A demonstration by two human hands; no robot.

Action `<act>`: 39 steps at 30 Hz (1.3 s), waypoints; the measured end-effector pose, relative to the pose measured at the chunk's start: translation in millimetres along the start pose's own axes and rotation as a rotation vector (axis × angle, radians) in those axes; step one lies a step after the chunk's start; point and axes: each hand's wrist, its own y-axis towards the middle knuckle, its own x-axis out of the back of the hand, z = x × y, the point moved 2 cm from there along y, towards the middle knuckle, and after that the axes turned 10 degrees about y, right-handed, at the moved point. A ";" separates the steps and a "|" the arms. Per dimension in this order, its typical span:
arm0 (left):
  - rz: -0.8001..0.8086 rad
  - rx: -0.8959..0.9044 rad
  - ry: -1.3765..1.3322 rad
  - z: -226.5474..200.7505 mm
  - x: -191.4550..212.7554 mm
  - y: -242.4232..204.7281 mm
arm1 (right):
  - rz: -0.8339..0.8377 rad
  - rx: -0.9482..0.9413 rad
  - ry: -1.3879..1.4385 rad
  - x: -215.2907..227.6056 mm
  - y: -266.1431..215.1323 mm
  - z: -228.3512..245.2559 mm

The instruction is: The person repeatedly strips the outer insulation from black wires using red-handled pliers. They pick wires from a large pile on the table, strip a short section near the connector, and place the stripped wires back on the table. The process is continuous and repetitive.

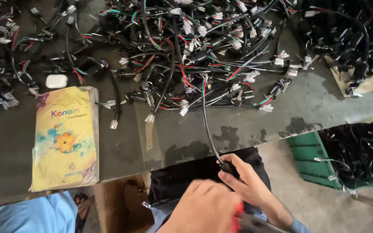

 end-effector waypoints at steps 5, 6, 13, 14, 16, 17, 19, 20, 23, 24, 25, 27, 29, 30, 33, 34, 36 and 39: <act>0.110 -0.079 0.073 -24.7 -7.6 8.0 | -0.042 -0.297 0.468 -2.5 -26.3 -8.3; 0.128 -0.082 0.082 -30.3 -8.3 8.2 | -0.109 -0.459 0.497 -3.3 -24.2 -18.1; 0.277 -0.114 0.255 -54.6 13.4 -6.1 | -0.058 0.043 -0.047 2.1 2.4 -48.9; 0.288 -0.117 0.282 -58.9 17.6 -7.5 | -0.064 0.044 -0.059 1.8 2.3 -49.0; 0.314 -0.122 0.330 -68.2 24.5 -9.3 | -0.082 0.046 -0.084 1.2 -0.4 -46.6; 0.325 -0.124 0.349 -72.2 26.5 -7.7 | -0.077 0.040 -0.077 1.5 -1.2 -44.6; 0.340 -0.126 0.385 -77.8 31.6 -6.2 | -0.067 0.030 -0.060 1.5 -0.2 -40.4; 0.350 -0.119 0.401 -77.8 33.5 -5.8 | -0.047 0.037 -0.043 1.4 2.3 -38.7; 0.405 -0.072 0.395 -64.8 28.5 -7.1 | -0.030 0.059 -0.027 5.7 -2.0 -38.2; 0.407 -0.025 0.374 -57.0 25.1 -5.6 | -0.028 0.088 -0.050 10.1 -3.4 -36.2; 0.405 0.013 0.355 -46.8 19.9 -3.9 | -0.025 0.125 -0.079 14.4 -3.1 -33.6; 0.257 0.200 0.190 -22.4 10.6 -0.1 | 0.021 0.142 -0.044 19.4 -5.5 -26.5; 0.062 0.224 0.127 -1.2 5.7 1.6 | 0.100 0.111 0.052 19.4 -9.4 -17.3; -0.026 0.153 0.169 6.1 5.1 0.9 | 0.149 0.071 0.130 18.0 -11.8 -12.5; -0.120 -0.039 0.167 13.6 1.4 -6.4 | 0.265 -0.056 0.272 14.0 -22.6 2.4; -0.122 -0.104 0.149 12.1 2.0 -5.4 | 0.294 -0.094 0.304 12.3 -25.0 7.2; -0.185 -0.406 0.296 2.2 3.5 1.9 | 0.343 -0.048 0.367 6.8 -24.3 16.1; -0.153 -0.557 0.345 -6.8 1.8 15.3 | 0.390 -0.029 0.382 1.8 -25.6 22.7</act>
